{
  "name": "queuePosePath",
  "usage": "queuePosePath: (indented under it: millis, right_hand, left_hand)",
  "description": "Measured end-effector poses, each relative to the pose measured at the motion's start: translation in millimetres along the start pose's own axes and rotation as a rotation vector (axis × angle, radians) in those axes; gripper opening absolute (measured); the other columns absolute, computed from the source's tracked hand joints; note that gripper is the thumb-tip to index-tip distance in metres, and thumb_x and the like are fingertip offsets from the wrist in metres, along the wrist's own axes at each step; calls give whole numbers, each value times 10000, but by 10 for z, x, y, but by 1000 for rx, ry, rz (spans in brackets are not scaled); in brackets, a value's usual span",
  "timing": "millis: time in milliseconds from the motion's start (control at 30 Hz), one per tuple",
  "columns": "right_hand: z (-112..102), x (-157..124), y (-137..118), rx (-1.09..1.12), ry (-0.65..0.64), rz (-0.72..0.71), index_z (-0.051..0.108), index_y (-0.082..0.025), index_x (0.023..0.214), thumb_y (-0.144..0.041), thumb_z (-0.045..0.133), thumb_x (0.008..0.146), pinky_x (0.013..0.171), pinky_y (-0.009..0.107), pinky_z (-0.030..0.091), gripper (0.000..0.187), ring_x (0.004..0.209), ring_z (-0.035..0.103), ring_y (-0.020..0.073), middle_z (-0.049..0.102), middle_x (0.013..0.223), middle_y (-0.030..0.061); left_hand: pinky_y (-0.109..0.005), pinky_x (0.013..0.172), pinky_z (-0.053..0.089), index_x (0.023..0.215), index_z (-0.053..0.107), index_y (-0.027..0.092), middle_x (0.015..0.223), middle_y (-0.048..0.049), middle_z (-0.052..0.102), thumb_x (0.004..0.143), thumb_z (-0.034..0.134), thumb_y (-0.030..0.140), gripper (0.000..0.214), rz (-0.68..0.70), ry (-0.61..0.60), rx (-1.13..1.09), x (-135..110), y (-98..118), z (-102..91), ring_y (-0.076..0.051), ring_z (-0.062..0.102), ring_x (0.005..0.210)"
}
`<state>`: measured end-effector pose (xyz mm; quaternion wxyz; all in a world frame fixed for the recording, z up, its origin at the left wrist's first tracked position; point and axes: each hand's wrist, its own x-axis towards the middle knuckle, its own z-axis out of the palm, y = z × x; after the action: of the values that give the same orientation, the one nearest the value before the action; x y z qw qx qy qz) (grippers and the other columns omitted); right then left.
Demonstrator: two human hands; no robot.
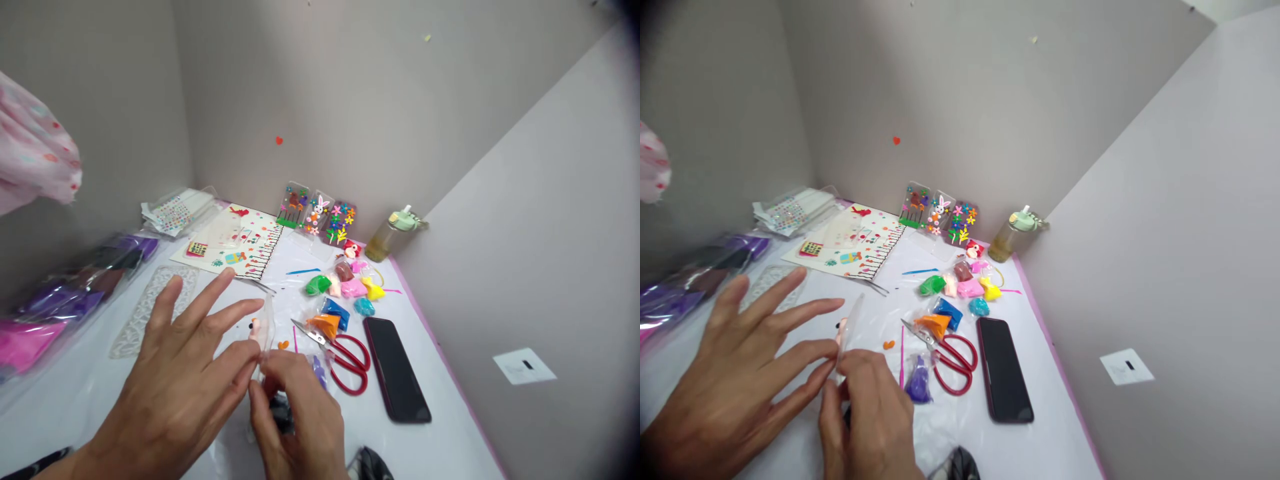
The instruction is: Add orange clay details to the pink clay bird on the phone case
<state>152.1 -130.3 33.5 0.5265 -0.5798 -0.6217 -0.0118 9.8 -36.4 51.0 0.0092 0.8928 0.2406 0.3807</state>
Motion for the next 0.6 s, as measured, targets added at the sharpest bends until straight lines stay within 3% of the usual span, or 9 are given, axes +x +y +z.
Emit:
queuePosePath:
  millis: [500, 600]
  right_hand:
    - [-36, 15, 6, 10, -40, -11, 626, -235, 1099, -72, 579, 974, 751, 234, 603, 212, 821, 772, 169, 774, 919, 32]
    - [-112, 93, 9, 68, -4, -4, 647, -236, 1104, -38, 609, 931, 736, 207, 606, 266, 799, 765, 147, 788, 959, 32]
  left_hand:
    - [-566, 1369, 57, 980, 705, 270, 1410, -62, 708, 925, 565, 85, 239, 73, -47, -72, 64, -49, -20, -304, 282, 1633]
    - [-525, 1376, 47, 1082, 712, 302, 1431, -32, 679, 942, 577, 117, 268, 45, -14, -146, 70, -70, -53, -279, 278, 1633]
